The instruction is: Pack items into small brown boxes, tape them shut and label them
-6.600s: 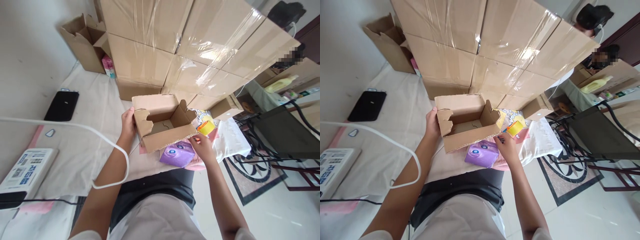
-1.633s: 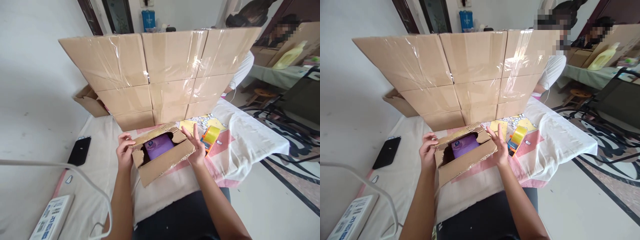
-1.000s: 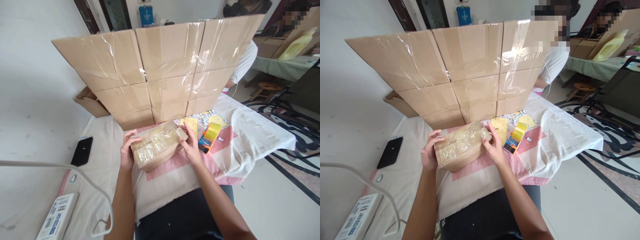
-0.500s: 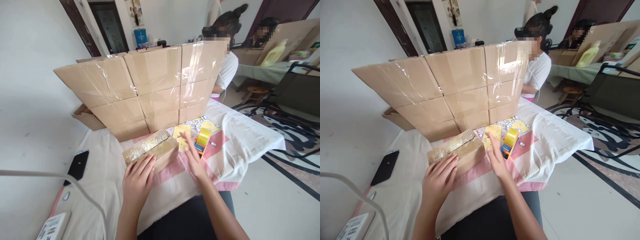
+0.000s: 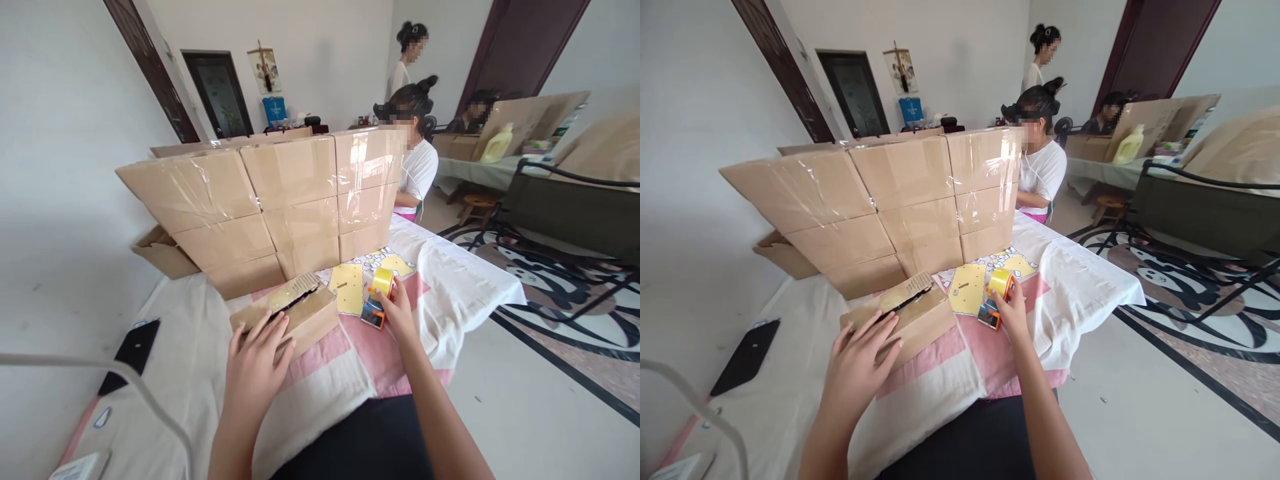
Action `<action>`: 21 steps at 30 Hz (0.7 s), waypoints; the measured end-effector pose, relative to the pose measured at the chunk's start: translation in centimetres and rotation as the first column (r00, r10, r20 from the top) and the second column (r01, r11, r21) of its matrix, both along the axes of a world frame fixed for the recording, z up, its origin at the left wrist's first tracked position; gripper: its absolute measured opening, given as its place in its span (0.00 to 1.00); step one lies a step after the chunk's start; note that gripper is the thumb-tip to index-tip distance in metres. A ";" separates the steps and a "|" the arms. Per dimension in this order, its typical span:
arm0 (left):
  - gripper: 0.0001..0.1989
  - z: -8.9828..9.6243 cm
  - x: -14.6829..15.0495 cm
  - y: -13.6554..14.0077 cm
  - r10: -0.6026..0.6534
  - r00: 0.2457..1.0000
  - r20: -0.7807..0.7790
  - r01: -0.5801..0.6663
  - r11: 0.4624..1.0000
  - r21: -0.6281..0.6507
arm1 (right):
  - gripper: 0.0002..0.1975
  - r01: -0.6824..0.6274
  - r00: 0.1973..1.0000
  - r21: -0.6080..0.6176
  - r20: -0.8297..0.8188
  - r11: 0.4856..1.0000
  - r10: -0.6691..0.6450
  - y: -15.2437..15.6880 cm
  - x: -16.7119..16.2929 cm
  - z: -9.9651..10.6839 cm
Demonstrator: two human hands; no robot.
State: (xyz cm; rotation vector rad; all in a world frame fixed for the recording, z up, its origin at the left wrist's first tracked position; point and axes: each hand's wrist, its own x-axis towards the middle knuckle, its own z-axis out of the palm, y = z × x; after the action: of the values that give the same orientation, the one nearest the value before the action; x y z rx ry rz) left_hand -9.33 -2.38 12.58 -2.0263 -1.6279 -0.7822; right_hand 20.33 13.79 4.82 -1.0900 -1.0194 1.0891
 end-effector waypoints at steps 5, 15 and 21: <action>0.19 -0.1 0.8 -0.6 0.053 0.998 0.021 -0.053 0.998 -0.033 | 0.27 0.016 0.978 -0.011 0.206 1.000 -0.013 -1.0 -0.2 0.1; 0.19 0.5 1.8 -0.2 0.152 0.985 0.087 -0.151 0.988 -0.015 | 0.27 0.023 0.979 0.053 0.200 0.998 -0.033 -1.7 -0.4 0.8; 0.26 0.3 1.7 -0.5 0.162 0.980 0.113 -0.143 0.977 -0.161 | 0.27 0.004 0.982 0.066 0.190 0.998 -0.016 -1.3 -0.3 0.3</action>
State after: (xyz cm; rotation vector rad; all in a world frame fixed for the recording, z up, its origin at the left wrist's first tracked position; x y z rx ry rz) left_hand -7.61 -2.88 12.84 -1.9572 -1.9434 -0.7642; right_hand 20.01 12.54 5.10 -1.1615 -1.1912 0.9495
